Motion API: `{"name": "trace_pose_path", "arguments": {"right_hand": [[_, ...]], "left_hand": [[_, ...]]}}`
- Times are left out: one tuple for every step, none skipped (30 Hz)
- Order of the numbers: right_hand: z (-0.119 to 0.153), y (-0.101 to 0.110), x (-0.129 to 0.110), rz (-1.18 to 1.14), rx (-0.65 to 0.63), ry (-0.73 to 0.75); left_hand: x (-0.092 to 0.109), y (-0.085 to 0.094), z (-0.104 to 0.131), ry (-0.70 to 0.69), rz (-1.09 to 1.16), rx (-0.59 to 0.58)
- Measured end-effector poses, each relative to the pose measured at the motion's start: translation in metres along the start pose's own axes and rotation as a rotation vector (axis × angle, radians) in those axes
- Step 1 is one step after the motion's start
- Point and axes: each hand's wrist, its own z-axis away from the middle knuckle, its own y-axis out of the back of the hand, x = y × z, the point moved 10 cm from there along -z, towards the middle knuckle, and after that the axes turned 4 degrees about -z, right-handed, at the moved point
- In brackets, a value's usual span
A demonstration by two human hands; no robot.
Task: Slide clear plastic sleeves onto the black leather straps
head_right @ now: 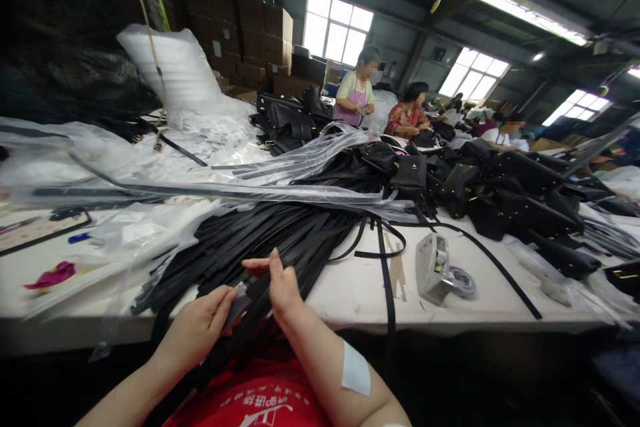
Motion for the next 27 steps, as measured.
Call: {"name": "trace_pose_path", "arguments": {"right_hand": [[0.011,-0.010,0.010,0.007,-0.035,-0.022],[0.020,-0.019,0.019,-0.001,-0.070,-0.043],[0.026,-0.025,0.026,-0.018,-0.102,-0.070],[0.029,-0.028,0.030,-0.044,-0.119,-0.100],[0.027,-0.025,0.030,-0.084,-0.113,-0.127],[0.022,-0.019,0.027,-0.129,-0.082,-0.147],[0.014,-0.009,0.022,-0.171,-0.035,-0.154],[0.004,0.004,0.013,-0.209,0.027,-0.135],[-0.005,0.016,0.004,-0.234,0.082,-0.099],[-0.013,0.025,-0.005,-0.244,0.115,-0.063],[-0.018,0.030,-0.011,-0.236,0.126,-0.038],[-0.021,0.030,-0.013,-0.218,0.122,-0.028],[-0.019,0.028,-0.011,-0.198,0.109,-0.034],[-0.015,0.023,-0.006,-0.178,0.092,-0.051],[-0.008,0.017,0.002,-0.157,0.072,-0.075],[0.001,0.009,0.010,-0.134,0.049,-0.097],[0.010,0.001,0.018,-0.110,0.025,-0.109],[0.017,-0.005,0.024,-0.087,0.003,-0.110],[0.023,-0.011,0.028,-0.066,-0.016,-0.107],[0.026,-0.014,0.031,-0.053,-0.029,-0.109],[0.026,-0.015,0.033,-0.061,-0.034,-0.124],[0.023,-0.012,0.033,-0.095,-0.023,-0.150],[0.017,-0.006,0.032,-0.158,0.004,-0.179],[0.010,0.002,0.028,-0.241,0.049,-0.199],[0.001,0.013,0.022,-0.329,0.104,-0.200],[-0.007,0.025,0.014,-0.403,0.157,-0.184],[-0.015,0.035,0.005,-0.448,0.196,-0.158]], "left_hand": [[0.002,-0.001,-0.002,-0.014,-0.007,0.010],[0.004,-0.002,-0.003,-0.028,-0.011,0.016],[0.005,-0.003,-0.003,-0.036,-0.014,0.020],[0.005,-0.003,-0.003,-0.039,-0.020,0.024],[0.004,-0.004,-0.002,-0.034,-0.028,0.026],[0.004,-0.004,-0.001,-0.027,-0.035,0.020],[0.003,-0.005,0.000,-0.017,-0.039,0.009],[0.003,-0.005,0.001,-0.008,-0.038,-0.003],[0.003,-0.005,0.002,-0.001,-0.033,-0.014],[0.004,-0.005,0.002,0.003,-0.024,-0.023],[0.005,-0.004,0.002,0.007,-0.014,-0.027],[0.006,-0.003,0.001,0.009,-0.008,-0.025],[0.007,-0.003,0.000,0.011,-0.011,-0.018],[0.008,-0.002,-0.001,0.010,-0.021,-0.010],[0.009,-0.002,-0.002,0.008,-0.034,-0.003],[0.009,-0.002,-0.004,0.003,-0.047,0.006],[0.010,-0.003,-0.005,-0.005,-0.055,0.013],[0.010,-0.004,-0.005,-0.017,-0.057,0.020],[0.011,-0.005,-0.005,-0.027,-0.053,0.024],[0.010,-0.006,-0.005,-0.034,-0.046,0.025],[0.009,-0.007,-0.004,-0.036,-0.039,0.020],[0.008,-0.009,-0.003,-0.031,-0.035,0.009],[0.006,-0.010,-0.002,-0.020,-0.034,-0.007],[0.004,-0.012,-0.001,-0.007,-0.037,-0.023],[0.002,-0.013,0.001,0.004,-0.044,-0.039],[0.001,-0.015,0.002,0.012,-0.055,-0.051],[0.000,-0.015,0.002,0.017,-0.070,-0.058]]}}
